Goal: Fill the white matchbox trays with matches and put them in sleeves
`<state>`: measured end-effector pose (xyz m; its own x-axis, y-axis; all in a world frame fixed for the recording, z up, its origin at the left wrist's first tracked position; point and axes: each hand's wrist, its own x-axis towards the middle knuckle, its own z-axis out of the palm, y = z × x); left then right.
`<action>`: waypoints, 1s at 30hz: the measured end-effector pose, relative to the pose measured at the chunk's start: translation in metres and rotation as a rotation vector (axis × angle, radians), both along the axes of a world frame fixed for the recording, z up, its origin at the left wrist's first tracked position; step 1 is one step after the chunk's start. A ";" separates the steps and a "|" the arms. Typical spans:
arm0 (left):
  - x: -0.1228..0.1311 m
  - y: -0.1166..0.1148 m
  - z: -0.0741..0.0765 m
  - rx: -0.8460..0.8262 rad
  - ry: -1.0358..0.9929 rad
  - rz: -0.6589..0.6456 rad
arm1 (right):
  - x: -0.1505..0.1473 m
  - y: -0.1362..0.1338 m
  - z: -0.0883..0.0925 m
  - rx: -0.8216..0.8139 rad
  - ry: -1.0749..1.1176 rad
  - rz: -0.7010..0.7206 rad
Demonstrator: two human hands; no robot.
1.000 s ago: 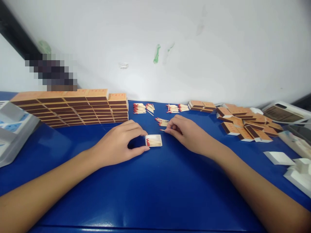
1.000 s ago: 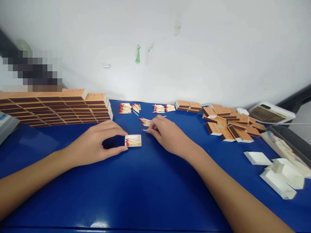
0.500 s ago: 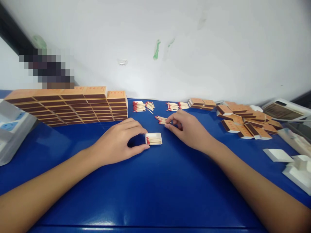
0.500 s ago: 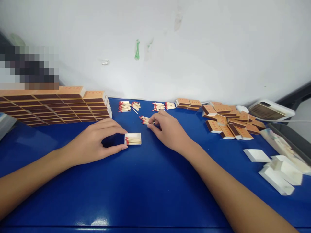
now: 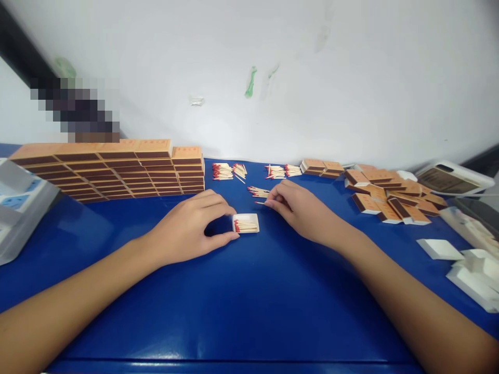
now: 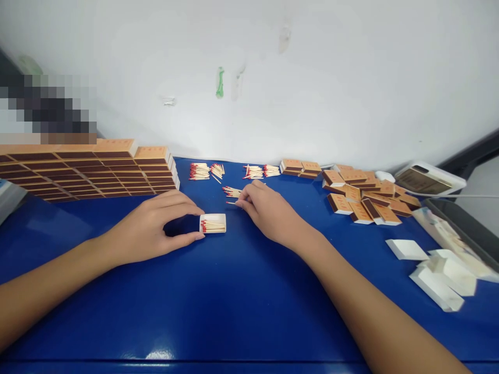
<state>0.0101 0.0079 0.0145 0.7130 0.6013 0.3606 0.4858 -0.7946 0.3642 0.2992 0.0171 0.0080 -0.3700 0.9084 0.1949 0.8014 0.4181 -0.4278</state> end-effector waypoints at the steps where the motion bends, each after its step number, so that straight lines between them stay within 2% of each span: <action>1: 0.000 0.000 0.000 -0.002 0.002 0.002 | 0.000 0.000 0.001 -0.011 -0.020 -0.003; 5: 0.000 0.002 -0.001 -0.015 0.008 0.005 | 0.000 -0.002 0.002 -0.045 -0.102 -0.002; 18: -0.001 -0.002 -0.001 0.006 -0.003 -0.024 | -0.004 -0.007 0.001 -0.018 -0.110 -0.019; 22: -0.001 -0.001 0.000 0.010 0.005 -0.011 | -0.003 -0.006 0.008 0.050 -0.027 -0.018; 26: -0.001 0.002 0.000 0.013 0.013 0.008 | -0.011 -0.013 0.017 -0.007 0.184 0.074; 30: -0.001 0.002 0.001 -0.006 0.009 0.014 | -0.019 -0.023 0.019 -0.066 0.161 0.213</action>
